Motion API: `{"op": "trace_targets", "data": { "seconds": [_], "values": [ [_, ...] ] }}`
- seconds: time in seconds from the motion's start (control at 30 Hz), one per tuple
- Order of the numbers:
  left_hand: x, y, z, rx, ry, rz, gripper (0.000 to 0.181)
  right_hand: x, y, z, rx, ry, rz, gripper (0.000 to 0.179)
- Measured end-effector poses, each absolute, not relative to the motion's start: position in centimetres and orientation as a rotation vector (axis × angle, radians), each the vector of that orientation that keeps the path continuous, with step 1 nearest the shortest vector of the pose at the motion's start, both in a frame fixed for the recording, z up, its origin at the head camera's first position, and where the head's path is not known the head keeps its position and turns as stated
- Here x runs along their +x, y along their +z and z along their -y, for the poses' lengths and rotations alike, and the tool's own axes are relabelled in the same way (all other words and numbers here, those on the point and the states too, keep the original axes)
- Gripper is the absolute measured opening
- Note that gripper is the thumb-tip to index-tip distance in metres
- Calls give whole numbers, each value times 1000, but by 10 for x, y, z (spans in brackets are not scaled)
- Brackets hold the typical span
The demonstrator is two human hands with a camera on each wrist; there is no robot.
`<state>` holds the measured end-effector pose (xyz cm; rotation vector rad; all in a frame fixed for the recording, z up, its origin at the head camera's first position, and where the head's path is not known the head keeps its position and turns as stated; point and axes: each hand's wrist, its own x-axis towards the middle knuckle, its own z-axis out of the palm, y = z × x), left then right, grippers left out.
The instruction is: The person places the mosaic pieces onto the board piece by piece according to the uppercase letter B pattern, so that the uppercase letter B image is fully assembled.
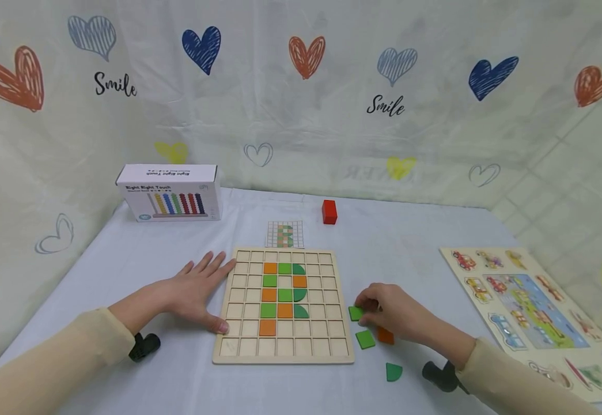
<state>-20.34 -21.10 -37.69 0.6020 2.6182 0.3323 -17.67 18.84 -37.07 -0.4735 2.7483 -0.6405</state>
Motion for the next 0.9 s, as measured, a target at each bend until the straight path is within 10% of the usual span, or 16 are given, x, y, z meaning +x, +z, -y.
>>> {"op": "trace_targets", "data": {
  "seconds": [0.9],
  "values": [
    [-203,-375,210,598,328,-2612,134,-154,-357,-85,-873,-662,-2622,22]
  ]
}}
